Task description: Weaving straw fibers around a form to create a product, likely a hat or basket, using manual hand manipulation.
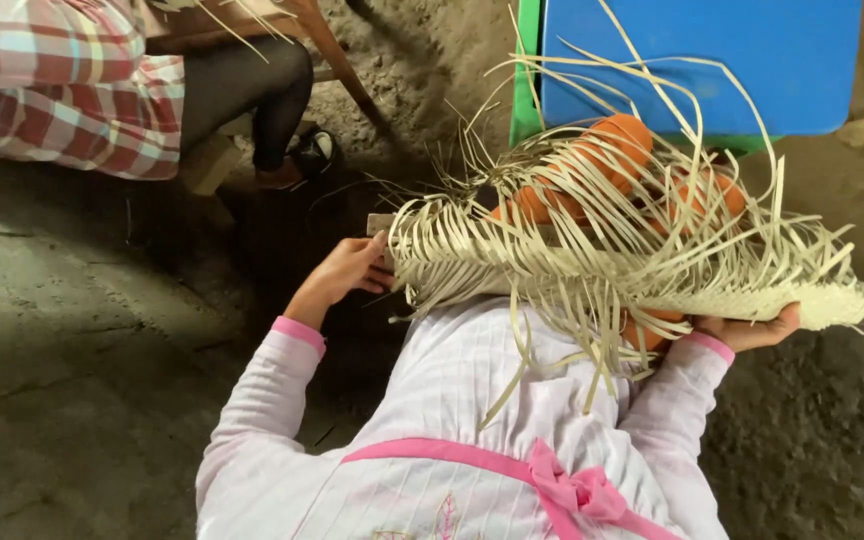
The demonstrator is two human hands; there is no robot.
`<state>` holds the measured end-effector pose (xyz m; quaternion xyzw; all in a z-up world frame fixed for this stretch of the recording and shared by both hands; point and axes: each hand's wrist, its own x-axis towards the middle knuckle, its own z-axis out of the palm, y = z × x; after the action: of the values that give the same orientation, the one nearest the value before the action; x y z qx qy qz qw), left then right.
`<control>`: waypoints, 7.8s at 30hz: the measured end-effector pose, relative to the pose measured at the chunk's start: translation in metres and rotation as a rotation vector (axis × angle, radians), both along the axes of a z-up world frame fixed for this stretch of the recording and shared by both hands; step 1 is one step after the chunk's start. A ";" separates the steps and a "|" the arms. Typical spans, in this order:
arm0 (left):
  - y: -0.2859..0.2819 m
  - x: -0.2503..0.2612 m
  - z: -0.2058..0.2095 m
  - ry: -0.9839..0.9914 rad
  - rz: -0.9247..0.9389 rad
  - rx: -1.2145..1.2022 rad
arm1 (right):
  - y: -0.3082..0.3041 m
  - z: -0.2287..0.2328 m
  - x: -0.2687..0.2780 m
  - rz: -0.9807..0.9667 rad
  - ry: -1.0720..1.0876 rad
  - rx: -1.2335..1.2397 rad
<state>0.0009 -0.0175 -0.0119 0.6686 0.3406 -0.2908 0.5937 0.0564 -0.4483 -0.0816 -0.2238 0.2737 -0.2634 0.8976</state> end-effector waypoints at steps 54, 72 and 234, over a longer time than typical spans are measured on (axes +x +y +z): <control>0.015 0.002 0.005 -0.684 -0.492 0.161 | 0.024 0.025 -0.010 0.220 0.018 -0.129; 0.003 -0.009 -0.008 -0.850 -0.857 1.027 | 0.026 0.035 -0.009 0.163 -0.134 0.020; -0.212 0.101 0.000 -0.679 -1.494 0.284 | 0.076 0.048 -0.060 0.708 -0.061 -1.238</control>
<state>0.1023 -0.2296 -0.0123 0.8385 -0.3568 -0.3450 0.2250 -0.0037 -0.3723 -0.0334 -0.7604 -0.0402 -0.0694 0.6445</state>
